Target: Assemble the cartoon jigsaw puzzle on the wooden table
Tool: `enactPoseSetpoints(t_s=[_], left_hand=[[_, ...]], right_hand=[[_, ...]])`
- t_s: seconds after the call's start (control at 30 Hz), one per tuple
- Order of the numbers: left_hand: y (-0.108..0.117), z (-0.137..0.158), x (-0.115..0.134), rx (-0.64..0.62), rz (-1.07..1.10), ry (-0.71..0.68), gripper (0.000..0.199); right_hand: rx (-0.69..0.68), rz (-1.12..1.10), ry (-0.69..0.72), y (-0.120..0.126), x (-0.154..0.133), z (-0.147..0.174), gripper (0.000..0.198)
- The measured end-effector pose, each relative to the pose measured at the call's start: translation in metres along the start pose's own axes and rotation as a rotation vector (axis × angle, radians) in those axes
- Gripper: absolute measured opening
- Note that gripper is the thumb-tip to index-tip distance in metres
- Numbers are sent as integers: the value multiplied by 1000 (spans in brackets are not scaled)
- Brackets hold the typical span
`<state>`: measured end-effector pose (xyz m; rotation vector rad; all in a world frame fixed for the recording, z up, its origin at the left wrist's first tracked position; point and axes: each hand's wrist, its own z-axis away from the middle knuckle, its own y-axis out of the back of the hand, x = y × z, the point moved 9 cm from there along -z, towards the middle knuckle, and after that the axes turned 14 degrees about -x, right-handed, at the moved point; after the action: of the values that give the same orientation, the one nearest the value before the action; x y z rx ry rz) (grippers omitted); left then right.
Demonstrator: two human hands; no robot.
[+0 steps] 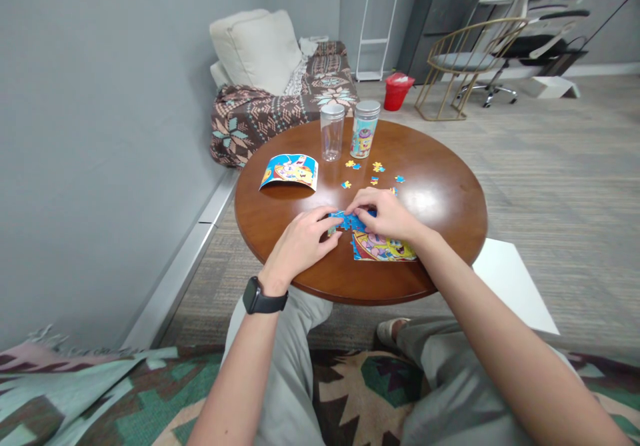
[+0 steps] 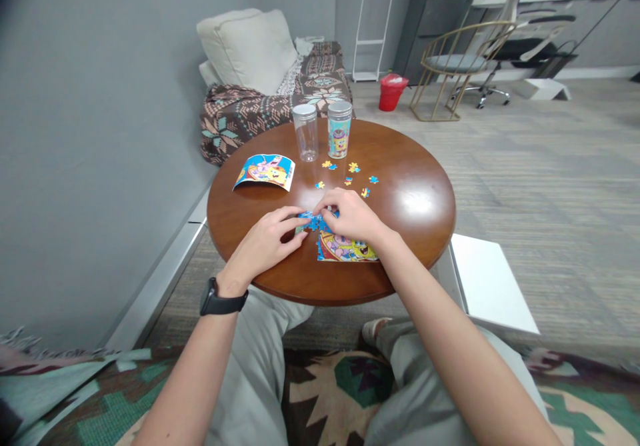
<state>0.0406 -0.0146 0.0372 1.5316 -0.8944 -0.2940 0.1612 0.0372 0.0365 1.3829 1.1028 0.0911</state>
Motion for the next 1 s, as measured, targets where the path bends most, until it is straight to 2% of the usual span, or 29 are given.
enactPoseSetpoints(t_s=[0.2, 0.53, 1.0], left_hand=[[-5, -1, 5, -38, -56, -67, 21], [-7, -3, 11, -76, -24, -142, 25], [-11, -3, 9, -126, -43, -118, 29]], right_hand=[[-7, -5, -82, -1, 8, -1, 31], [-10, 4, -94, 0, 6, -1, 30], [-14, -25, -95, -1, 7, -1, 31]])
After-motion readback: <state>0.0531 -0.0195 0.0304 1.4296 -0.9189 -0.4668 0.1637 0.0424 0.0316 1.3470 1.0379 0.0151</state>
